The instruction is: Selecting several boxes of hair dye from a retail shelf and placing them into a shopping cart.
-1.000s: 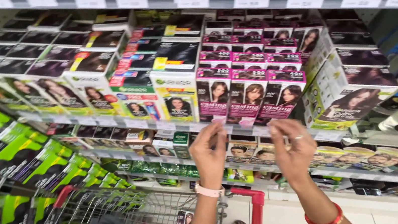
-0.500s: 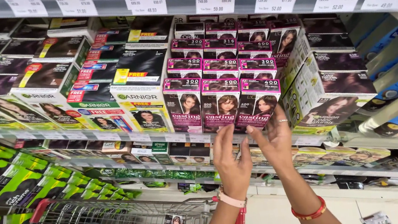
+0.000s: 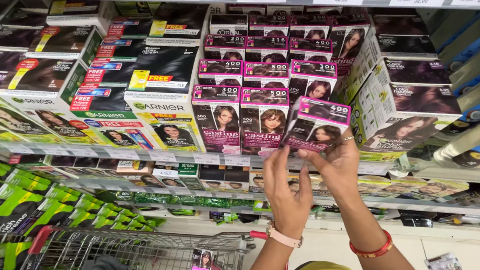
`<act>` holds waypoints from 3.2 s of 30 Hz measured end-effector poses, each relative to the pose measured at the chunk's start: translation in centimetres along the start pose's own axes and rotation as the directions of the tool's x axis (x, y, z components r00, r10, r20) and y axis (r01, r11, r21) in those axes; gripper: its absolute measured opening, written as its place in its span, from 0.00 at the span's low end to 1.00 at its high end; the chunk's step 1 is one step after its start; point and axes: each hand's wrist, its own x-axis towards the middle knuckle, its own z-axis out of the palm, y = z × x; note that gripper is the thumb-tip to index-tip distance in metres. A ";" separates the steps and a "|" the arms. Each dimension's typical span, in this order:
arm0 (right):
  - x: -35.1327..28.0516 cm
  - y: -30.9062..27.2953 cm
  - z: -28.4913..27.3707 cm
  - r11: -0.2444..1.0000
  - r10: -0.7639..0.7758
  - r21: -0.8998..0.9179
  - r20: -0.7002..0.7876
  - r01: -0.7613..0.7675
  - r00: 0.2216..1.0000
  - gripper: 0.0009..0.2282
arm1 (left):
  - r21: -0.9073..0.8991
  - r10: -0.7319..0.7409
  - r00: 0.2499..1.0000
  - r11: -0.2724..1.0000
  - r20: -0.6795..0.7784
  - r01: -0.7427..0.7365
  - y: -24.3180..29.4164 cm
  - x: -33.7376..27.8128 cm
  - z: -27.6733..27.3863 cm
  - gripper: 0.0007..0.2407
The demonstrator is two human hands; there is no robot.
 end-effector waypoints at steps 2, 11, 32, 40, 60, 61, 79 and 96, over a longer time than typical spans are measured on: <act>-0.5 2.3 -1.8 1.000 -0.006 -0.004 -0.018 0.006 1.000 0.27 | 0.026 0.016 1.000 1.000 -0.019 -0.015 0.1 0.4 -0.3 0.21; -2.4 -3.1 -2.0 0.992 0.015 -0.123 -0.058 -0.023 0.998 0.21 | -0.039 0.141 0.988 0.990 0.067 -0.139 -0.4 0.9 -1.7 0.26; -11.2 -2.6 1.5 0.949 0.284 0.022 0.376 -0.315 0.882 0.22 | -0.159 -0.100 0.948 0.975 0.301 0.154 1.2 -3.4 -14.5 0.31; -13.8 -2.3 7.8 0.870 0.451 -0.083 0.533 -0.486 0.716 0.27 | -0.182 -0.376 0.910 0.896 0.174 0.405 -0.9 -8.8 -19.8 0.32; -20.8 7.5 18.8 0.946 0.321 -0.319 0.902 -0.057 0.288 0.17 | -0.516 -0.753 0.654 0.588 -0.070 0.623 -7.0 -18.8 -32.3 0.39; -21.0 8.6 20.3 0.948 0.318 -0.314 0.912 -0.059 0.258 0.17 | -0.523 -0.759 0.644 0.590 -0.098 0.615 -7.9 -19.1 -33.6 0.39; -46.1 40.6 30.1 0.320 0.802 -0.907 0.413 -0.273 -0.432 0.22 | -0.508 -0.892 0.178 0.390 -0.416 0.768 -37.5 -46.6 -41.1 0.31; -55.4 43.1 27.6 0.216 0.832 -0.962 0.270 -0.166 -0.484 0.24 | -0.292 -0.680 -0.033 0.270 -0.733 0.918 -43.6 -62.3 -35.7 0.46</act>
